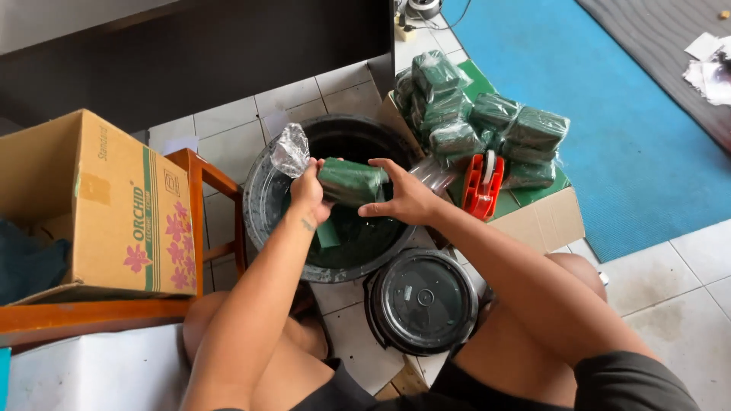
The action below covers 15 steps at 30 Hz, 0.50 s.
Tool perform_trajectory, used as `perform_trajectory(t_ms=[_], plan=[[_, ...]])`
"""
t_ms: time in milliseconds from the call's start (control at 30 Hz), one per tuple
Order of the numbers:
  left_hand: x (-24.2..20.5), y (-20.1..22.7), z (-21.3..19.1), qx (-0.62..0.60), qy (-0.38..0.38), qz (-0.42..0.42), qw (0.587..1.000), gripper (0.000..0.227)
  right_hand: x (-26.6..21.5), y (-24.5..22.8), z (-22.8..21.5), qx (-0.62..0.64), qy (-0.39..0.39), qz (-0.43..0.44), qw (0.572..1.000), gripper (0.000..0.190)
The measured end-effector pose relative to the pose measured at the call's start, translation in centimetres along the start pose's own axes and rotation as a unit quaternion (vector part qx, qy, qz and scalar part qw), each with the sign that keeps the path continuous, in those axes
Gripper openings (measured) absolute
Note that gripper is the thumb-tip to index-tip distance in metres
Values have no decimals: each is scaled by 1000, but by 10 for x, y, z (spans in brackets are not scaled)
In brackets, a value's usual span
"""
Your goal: The person sits on the floor and repeatedly takes green floral foam blocks from a bucket of water, places them into clear plastic bags, and seals the bags using a handheld tape dispenser. The sealed packages are stacked on a nearby cardboard box.
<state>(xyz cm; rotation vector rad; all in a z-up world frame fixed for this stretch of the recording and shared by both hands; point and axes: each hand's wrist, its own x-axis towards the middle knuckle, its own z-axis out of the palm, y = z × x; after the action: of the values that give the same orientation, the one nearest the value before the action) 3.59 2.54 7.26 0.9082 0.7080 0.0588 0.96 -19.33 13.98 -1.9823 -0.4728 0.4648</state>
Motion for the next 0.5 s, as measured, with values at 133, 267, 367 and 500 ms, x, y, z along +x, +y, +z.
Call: perform_trajectory(t_ms=[133, 267, 367, 500], plan=[[22, -23, -6, -122, -70, -90, 986, 32, 12, -1, 15, -35, 62, 17, 997, 98], [32, -46, -3, -215, -153, -122, 957, 41, 23, 7, 6, -120, 70, 47, 989, 74], [54, -66, -14, -273, -201, -119, 933, 51, 30, 14, 8, -120, 69, 76, 988, 68], [50, -66, -15, -308, -227, -134, 914, 49, 34, 15, 11, -119, 75, 75, 987, 68]])
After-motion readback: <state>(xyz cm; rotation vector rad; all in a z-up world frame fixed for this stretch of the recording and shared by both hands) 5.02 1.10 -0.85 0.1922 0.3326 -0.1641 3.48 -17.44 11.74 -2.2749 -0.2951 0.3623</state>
